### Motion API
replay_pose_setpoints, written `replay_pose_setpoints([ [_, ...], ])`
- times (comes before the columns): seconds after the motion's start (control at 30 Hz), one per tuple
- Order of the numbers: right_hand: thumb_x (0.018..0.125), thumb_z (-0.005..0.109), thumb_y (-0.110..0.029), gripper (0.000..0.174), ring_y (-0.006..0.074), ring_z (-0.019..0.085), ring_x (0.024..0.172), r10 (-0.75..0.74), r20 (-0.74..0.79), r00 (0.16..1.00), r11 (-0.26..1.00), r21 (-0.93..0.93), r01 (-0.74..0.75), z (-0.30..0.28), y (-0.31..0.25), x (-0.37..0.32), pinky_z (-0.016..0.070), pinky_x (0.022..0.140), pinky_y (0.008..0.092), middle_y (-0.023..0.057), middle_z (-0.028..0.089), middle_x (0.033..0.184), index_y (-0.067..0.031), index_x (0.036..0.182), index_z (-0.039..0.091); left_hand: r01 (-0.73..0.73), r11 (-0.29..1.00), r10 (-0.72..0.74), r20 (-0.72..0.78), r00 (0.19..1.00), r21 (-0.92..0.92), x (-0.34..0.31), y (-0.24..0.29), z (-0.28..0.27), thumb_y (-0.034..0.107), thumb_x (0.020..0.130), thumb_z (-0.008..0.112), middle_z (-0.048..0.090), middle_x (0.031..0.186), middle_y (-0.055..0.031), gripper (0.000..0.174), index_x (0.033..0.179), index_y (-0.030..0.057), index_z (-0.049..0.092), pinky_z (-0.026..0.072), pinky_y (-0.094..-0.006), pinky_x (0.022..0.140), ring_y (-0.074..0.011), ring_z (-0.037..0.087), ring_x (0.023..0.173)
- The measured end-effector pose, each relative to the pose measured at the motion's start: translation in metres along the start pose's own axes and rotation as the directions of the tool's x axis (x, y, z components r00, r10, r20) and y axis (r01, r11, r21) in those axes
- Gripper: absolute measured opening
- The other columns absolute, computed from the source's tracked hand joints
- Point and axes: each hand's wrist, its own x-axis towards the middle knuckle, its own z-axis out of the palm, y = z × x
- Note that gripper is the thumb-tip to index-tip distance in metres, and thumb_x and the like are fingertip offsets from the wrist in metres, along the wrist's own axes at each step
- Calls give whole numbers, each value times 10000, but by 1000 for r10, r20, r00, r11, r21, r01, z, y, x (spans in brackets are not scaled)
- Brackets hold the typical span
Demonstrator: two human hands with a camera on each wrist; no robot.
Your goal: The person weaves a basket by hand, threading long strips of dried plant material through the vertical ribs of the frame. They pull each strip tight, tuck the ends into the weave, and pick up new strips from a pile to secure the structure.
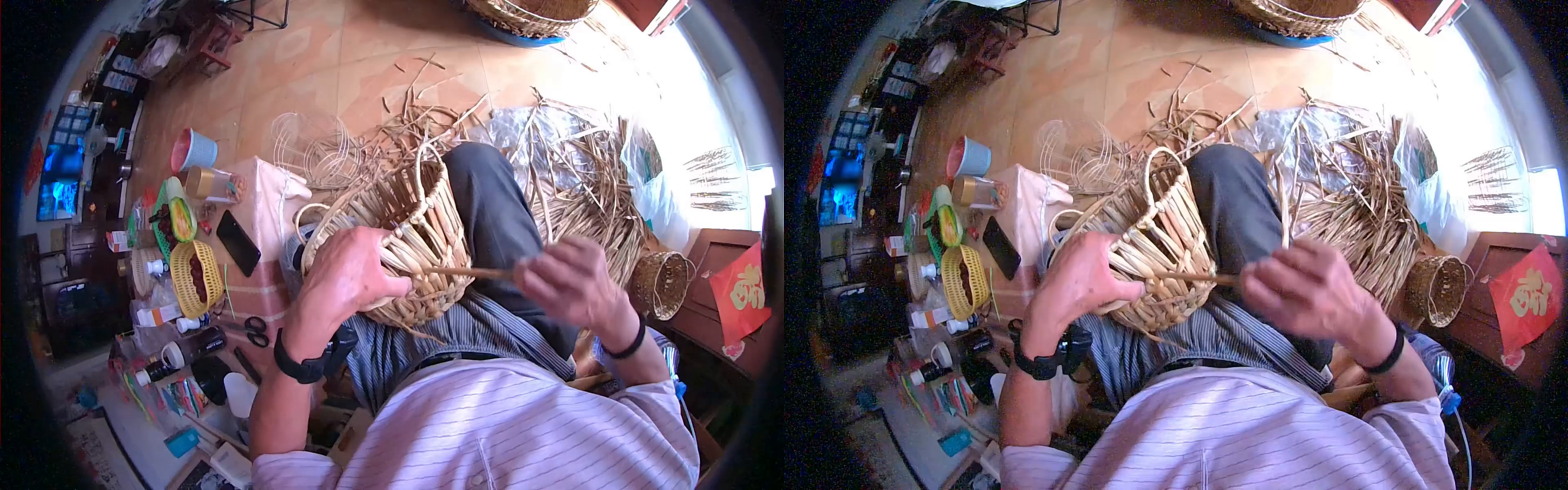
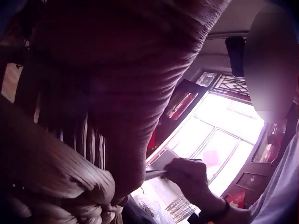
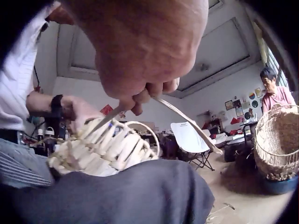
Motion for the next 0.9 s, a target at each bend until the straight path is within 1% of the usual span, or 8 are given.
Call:
replay_pose_setpoints([
  [0.1,801,794,-165,158,117,608,648,-39,70,997,999,-33,41,-20,-6,-1,493,553,306,-5,583,761,-118,865,658,34,997,-40,80,996,70,5,2,-4,373,678,875,757,843,-269,523,985,-42,790,598,-448,806,-379,755,770],
  [0.2,840,789,-179,169,184,624,618,213,179,961,971,70,-228,21,58,-25,512,543,357,36,581,738,-106,868,639,-52,999,52,19,998,13,11,-9,3,398,702,867,677,729,-306,520,831,-90,745,574,-482,738,-426,707,694],
  [0.27,942,743,-187,148,296,672,657,282,231,931,944,107,-312,73,77,-24,523,568,433,87,609,759,-95,916,631,-48,999,48,24,999,-6,14,-9,3,407,710,871,663,718,-310,534,831,-95,736,565,-480,725,-427,693,676],
  [0.43,958,756,-209,187,341,716,738,383,227,895,882,199,-428,72,62,10,550,613,462,96,665,888,-89,1046,642,-121,982,133,75,988,-142,12,-27,5,402,766,865,664,740,-311,525,894,-91,741,559,-473,715,-409,658,643],
  [0.57,930,813,-282,427,366,723,767,295,307,905,826,393,-403,49,29,30,576,643,463,123,686,1024,-75,1236,598,-108,921,187,182,965,-374,14,-29,3,340,851,840,698,755,-234,449,1012,-70,755,549,-417,719,-255,623,646],
  [0.63,946,797,-261,323,386,693,751,391,294,872,749,448,-487,59,28,24,575,656,469,124,670,987,-61,1140,635,-80,956,149,230,962,-283,15,-26,-3,318,863,838,714,771,-200,420,1037,-56,760,550,-400,730,-212,623,675],
  [0.83,941,788,-225,265,352,633,812,345,307,887,756,469,-457,38,80,-22,555,705,458,122,612,899,-29,863,629,-77,951,166,287,943,-299,18,-31,-9,263,906,825,762,847,-102,361,1101,-34,759,557,-372,748,-129,620,739],
  [0.9,911,811,-227,263,339,646,892,360,405,841,885,137,-445,43,108,-45,568,785,448,123,623,962,-22,1003,674,-74,925,192,291,937,-372,16,-33,-8,246,916,824,772,878,-73,364,1131,-38,752,557,-360,754,-106,620,767],
])
